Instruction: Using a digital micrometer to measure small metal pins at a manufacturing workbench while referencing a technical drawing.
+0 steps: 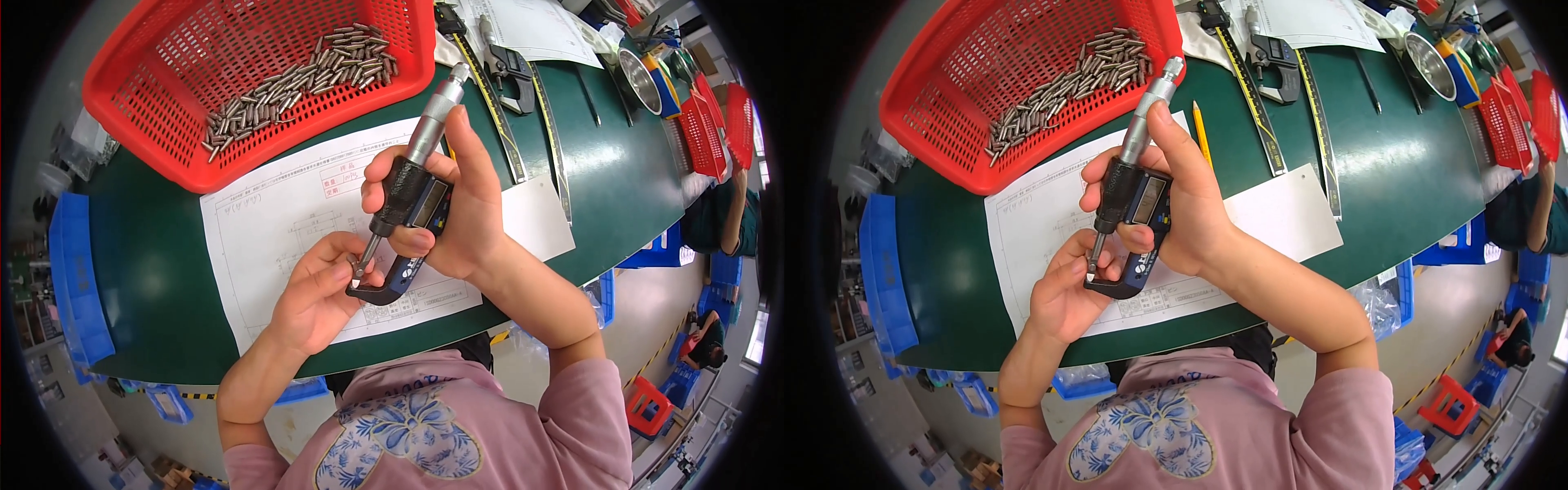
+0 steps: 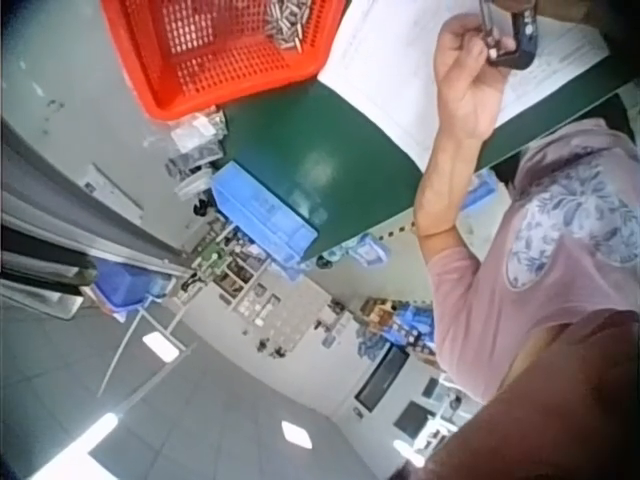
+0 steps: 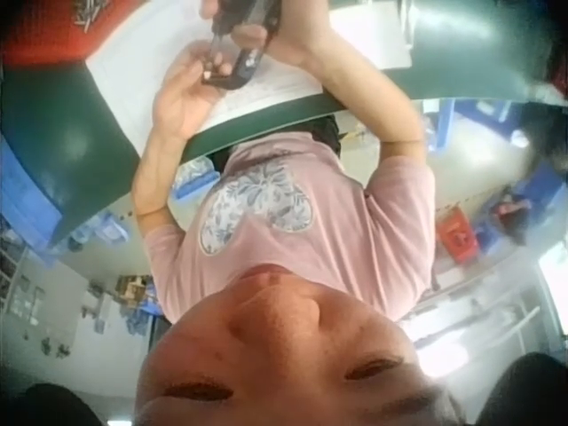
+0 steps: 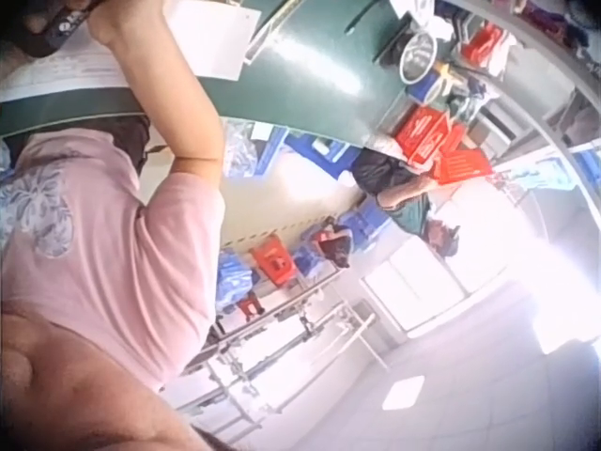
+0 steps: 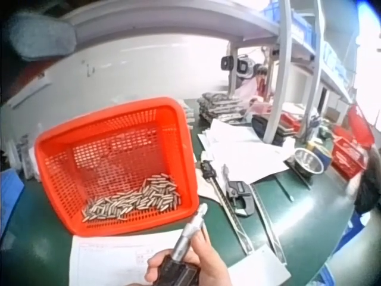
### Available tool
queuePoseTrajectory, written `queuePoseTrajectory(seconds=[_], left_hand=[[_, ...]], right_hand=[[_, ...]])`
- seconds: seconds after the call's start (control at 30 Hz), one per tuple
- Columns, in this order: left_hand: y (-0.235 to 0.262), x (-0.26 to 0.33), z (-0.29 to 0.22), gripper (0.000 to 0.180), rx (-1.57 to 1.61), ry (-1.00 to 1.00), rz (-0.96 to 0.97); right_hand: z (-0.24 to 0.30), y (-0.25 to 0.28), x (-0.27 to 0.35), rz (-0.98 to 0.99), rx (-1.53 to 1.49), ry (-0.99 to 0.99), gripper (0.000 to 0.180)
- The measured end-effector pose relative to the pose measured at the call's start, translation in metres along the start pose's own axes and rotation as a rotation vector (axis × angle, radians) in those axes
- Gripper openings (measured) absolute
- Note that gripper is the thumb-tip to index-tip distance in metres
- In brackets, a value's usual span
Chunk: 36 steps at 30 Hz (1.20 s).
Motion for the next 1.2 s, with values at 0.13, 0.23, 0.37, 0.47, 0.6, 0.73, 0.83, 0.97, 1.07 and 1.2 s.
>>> queuePoseTrajectory(seconds=[0.13,0.23,0.37,0.47,0.6,0.73,0.83,0.97,1.07,1.2], left_hand=[[0.001,0.0005,0.001,0.022,0.009,-0.003,-0.01],[0.0009,0.0015,0.0009,0.019,0.002,-0.013,-0.001],[-0.0013,0.001,0.001,0.016,-0.025,-0.007,-0.002],[-0.0016,-0.0003,0.001,0.016,-0.037,0.003,0.017],[-0.0004,-0.0005,0.0021,0.016,-0.049,0.007,0.023],[-0.0004,0.0012,0.0029,0.017,-0.046,0.009,0.023],[0.0001,0.0,0.0026,0.021,-0.029,0.028,0.001],[0.0,0.0011,-0.0005,0.024,-0.021,0.027,-0.009],[0.001,0.0008,0.0004,0.025,-0.005,0.031,-0.023],[0.0011,-0.0006,0.0002,0.023,0.013,0.022,-0.029]], right_hand=[[-0.0013,0.0018,-0.0014,-0.01,0.024,0.003,0.07],[-0.0021,0.0014,-0.0025,-0.011,0.024,0.008,0.069],[0.0007,0.0004,-0.0012,-0.011,-0.009,-0.047,0.075],[0.0009,0.0007,0.0004,-0.005,-0.024,-0.047,0.071],[0.0015,0.0004,0.0005,-0.02,-0.014,-0.022,0.068],[-0.0007,0.003,-0.0011,0.004,0.022,0.002,0.066],[-0.0001,0.0031,-0.0004,0.004,0.044,0.009,0.066],[-0.0006,0.0005,0.0009,-0.015,0.027,0.0,0.069],[-0.0006,0.0,0.0015,-0.014,0.004,-0.011,0.072],[-0.0004,-0.0004,0.001,-0.043,0.035,0.003,0.072]])
Point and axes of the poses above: each hand's wrist, its own x-axis away from the middle knuckle, its own y-axis out of the back of the hand, z = x × y, the point moved 3 cm from there along -x, towards the middle knuckle, and after that the axes turned 6 degrees about -x, right-handed, at the moved point
